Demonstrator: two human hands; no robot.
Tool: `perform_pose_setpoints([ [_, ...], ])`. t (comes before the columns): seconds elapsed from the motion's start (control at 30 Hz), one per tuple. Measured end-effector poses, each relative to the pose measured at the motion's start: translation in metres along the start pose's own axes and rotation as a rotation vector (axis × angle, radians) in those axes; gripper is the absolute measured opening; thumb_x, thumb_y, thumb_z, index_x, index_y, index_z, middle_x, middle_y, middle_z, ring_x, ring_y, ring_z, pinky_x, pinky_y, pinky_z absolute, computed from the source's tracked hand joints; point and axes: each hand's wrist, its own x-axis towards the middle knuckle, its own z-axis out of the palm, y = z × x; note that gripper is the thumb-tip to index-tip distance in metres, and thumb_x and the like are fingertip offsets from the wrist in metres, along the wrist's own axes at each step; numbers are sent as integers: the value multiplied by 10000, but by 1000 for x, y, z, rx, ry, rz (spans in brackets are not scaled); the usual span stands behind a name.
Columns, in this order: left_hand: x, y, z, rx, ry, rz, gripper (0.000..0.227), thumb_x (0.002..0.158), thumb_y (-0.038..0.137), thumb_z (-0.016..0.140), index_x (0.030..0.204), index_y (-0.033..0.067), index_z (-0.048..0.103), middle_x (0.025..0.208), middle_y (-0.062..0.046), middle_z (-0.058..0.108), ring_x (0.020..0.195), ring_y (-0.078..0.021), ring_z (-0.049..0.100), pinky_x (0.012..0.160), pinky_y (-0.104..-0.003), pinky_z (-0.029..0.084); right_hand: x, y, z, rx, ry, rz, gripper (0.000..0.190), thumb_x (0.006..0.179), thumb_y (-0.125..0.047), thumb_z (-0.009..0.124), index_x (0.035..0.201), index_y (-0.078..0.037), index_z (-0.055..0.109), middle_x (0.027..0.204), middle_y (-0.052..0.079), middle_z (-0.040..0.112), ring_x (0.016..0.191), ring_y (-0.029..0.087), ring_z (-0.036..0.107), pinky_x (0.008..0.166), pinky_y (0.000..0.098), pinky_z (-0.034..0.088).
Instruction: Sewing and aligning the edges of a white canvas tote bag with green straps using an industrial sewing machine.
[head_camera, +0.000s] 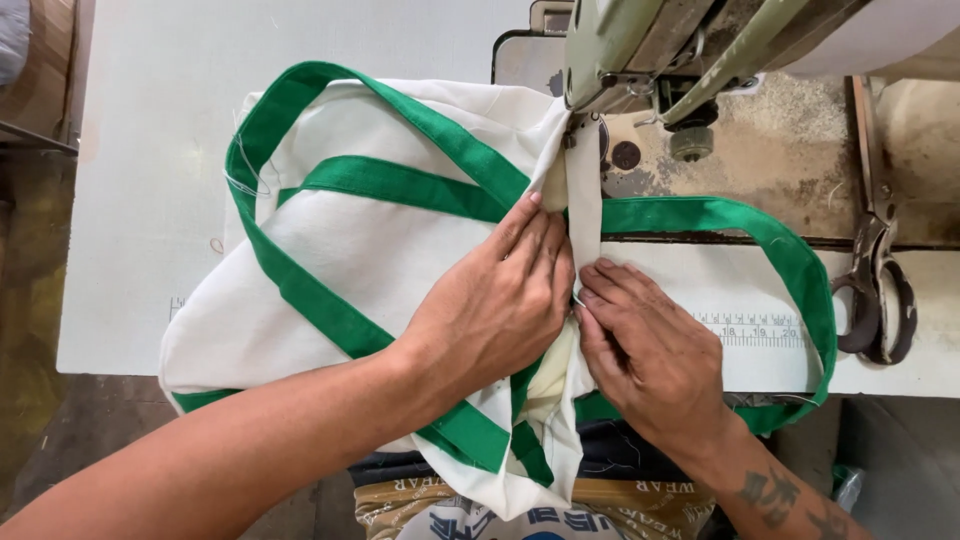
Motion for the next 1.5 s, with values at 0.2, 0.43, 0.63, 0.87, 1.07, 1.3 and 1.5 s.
perform_pose_setpoints([
  [0.2,2,5,-1,1,-22,-35,547,1090,260,398,1457,-61,649,1447,-274,709,1394,-410,665,1352,-561,307,-5,-2,5,3,44,17,95,1003,75,738,1081,127,725,1203,289,787,1181,417,782,1126,530,607],
  [0.43,1,9,-3,7,-11,-82,534,1087,232,397,1446,-68,655,1430,-274,719,1395,-390,667,1367,-535,293,-7,-3,6,-64,28,20,110,1011,43,747,1098,110,754,1205,264,799,1189,391,778,1147,526,588],
  [0.63,-5,-7,-5,-182,-3,-33,603,1037,232,407,1483,-122,604,1486,-323,664,1444,-412,629,1388,-525,265,-7,-13,-1,-213,-85,-38,225,1051,-69,717,1168,112,779,1255,256,789,1241,405,740,1174,528,557],
  [0.87,-14,-38,-23,-379,39,91,426,1076,255,535,1302,-71,690,1435,-301,697,1479,-413,588,1346,-519,351,-12,-22,-3,-249,-196,55,434,1042,-285,730,1251,93,769,1362,270,753,1333,393,701,1191,504,533],
  [1.07,-12,-34,4,-329,27,70,691,1124,527,477,1555,3,607,1538,-203,666,1544,-313,485,1364,-538,246,-21,-33,-1,-222,-242,136,514,1006,-278,757,1354,95,697,1460,277,691,1413,409,635,1233,520,483],
  [1.3,-11,-35,9,-269,12,83,683,1093,504,474,1558,23,613,1532,-178,677,1508,-300,491,1363,-557,244,-121,-95,15,-130,33,957,711,680,-431,988,1203,-75,665,1068,94,732,927,243,756,847,377,596],
  [1.5,-16,-29,6,-283,53,56,665,1117,477,486,1561,1,626,1527,-181,691,1501,-307,502,1354,-549,256,-129,-65,49,234,-58,527,235,986,-240,749,1027,-15,697,888,159,647,843,368,623,810,467,490],
])
